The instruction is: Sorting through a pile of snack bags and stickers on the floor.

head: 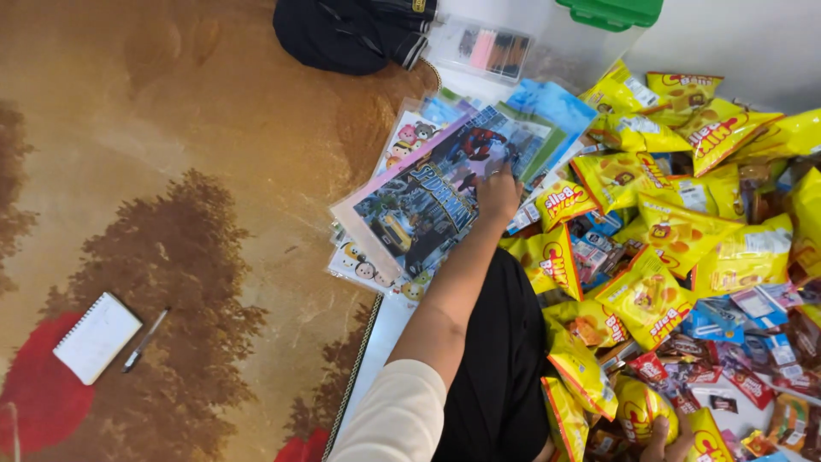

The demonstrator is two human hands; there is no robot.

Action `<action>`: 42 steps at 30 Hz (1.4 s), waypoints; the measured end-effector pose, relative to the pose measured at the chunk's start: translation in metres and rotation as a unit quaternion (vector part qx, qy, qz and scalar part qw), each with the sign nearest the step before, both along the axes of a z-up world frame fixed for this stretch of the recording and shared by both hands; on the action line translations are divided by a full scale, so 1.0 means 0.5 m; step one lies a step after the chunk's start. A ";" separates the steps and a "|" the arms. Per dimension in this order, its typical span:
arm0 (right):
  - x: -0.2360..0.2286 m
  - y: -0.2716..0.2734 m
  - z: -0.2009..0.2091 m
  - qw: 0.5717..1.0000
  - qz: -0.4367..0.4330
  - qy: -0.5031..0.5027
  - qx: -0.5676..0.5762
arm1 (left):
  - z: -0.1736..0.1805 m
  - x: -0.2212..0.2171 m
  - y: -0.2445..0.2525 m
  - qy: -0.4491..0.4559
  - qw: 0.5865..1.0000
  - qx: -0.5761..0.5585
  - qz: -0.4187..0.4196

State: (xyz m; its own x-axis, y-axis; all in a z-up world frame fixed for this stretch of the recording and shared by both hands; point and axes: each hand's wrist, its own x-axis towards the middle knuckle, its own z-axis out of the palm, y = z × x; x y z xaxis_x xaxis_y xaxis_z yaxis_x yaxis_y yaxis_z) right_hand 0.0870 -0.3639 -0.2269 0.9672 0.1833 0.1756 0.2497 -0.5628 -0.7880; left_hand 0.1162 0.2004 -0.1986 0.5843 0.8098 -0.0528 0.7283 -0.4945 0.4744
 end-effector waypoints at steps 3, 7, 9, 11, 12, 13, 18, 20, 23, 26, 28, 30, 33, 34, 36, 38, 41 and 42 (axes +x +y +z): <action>0.012 -0.013 -0.031 1.000 -0.009 0.000 0.009 | 0.010 0.002 -0.012 -0.040 0.997 0.065 -0.005; 0.004 -0.008 -0.016 1.000 -0.016 0.012 0.004 | 0.033 -0.012 0.002 -0.001 0.999 -0.045 -0.010; 0.009 -0.017 -0.026 1.000 -0.012 -0.007 -0.021 | 0.065 -0.042 0.000 -0.145 0.981 -0.121 0.048; 0.001 -0.012 -0.009 1.000 -0.003 0.006 -0.021 | 0.100 -0.060 -0.004 -0.204 0.967 -0.132 0.071; -0.002 -0.011 0.001 1.000 0.007 0.019 -0.023 | 0.118 -0.068 -0.007 -0.262 0.949 -0.144 0.096; -0.001 -0.011 -0.002 1.000 0.003 0.018 -0.019 | 0.100 -0.066 -0.001 -0.263 0.950 -0.142 0.091; -0.011 0.010 0.043 0.989 -0.042 0.104 -0.092 | 0.074 -0.041 0.000 -0.234 0.965 -0.117 0.021; -0.025 0.045 0.103 0.979 -0.074 0.161 -0.100 | 0.134 -0.026 -0.034 -0.235 0.969 -0.075 -0.025; -0.049 0.085 0.184 0.959 -0.106 0.239 -0.108 | 0.242 -0.007 -0.117 -0.255 0.956 -0.027 -0.142; -0.058 0.091 0.207 0.955 -0.100 0.261 -0.103 | 0.342 -0.017 -0.229 -0.306 0.906 -0.006 -0.293; -0.054 0.087 0.203 0.956 -0.101 0.260 -0.090 | 0.396 -0.025 -0.300 -0.338 0.861 0.007 -0.379; -0.053 0.082 0.194 0.971 -0.058 0.230 -0.039 | 0.436 -0.040 -0.363 -0.382 0.785 0.065 -0.483; -0.063 0.116 0.284 0.987 -0.065 0.130 0.062 | 0.425 -0.080 -0.428 -0.256 0.781 0.043 -0.568; -0.051 0.115 0.296 0.986 -0.077 0.131 0.067 | 0.425 -0.089 -0.437 -0.253 0.775 0.043 -0.578; -0.039 0.107 0.317 0.987 0.017 0.038 0.158 | 0.421 -0.118 -0.457 -0.231 0.751 0.051 -0.616; -0.043 0.104 0.328 0.987 0.023 -0.005 0.161 | 0.401 -0.138 -0.453 -0.224 0.745 0.044 -0.627; -0.043 0.091 0.309 0.985 0.062 -0.097 0.130 | 0.370 -0.154 -0.435 -0.252 0.745 0.018 -0.618; -0.048 0.086 0.296 0.981 0.094 -0.140 0.099 | 0.358 -0.162 -0.426 -0.282 0.750 -0.003 -0.598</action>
